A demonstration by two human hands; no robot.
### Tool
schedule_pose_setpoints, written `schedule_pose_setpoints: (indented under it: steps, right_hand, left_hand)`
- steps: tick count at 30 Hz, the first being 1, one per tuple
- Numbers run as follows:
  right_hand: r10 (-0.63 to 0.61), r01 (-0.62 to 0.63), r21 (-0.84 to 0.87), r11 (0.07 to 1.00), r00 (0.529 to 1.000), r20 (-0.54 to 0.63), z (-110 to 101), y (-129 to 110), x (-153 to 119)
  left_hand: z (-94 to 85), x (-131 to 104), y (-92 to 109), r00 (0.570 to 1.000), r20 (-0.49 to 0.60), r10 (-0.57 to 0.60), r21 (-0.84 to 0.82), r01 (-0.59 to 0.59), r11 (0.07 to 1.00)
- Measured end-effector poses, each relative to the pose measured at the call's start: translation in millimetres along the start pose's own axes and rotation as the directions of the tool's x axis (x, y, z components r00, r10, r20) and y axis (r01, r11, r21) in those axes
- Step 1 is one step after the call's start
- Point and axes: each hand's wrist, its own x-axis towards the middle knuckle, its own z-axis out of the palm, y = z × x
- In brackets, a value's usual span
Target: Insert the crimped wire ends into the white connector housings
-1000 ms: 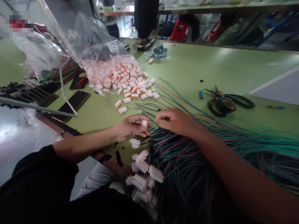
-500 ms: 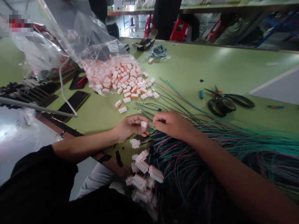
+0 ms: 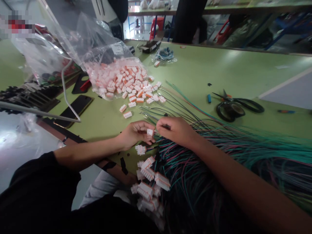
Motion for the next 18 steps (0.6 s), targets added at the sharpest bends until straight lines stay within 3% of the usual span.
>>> schedule_pose_setpoints:
  steps: [10,18]
  right_hand:
    - [0.016,-0.016,-0.041,0.999,1.0,0.007,-5,-2,0]
    - [-0.008,0.003,-0.201,0.98,1.0,-0.023,9,-3,-1]
  left_hand:
    - [0.7,0,2,0.997,-0.031,0.077,-0.033,-0.078,0.996]
    - [3.5,-2,7,0.995,-0.038,0.092,0.12,-0.087,0.989]
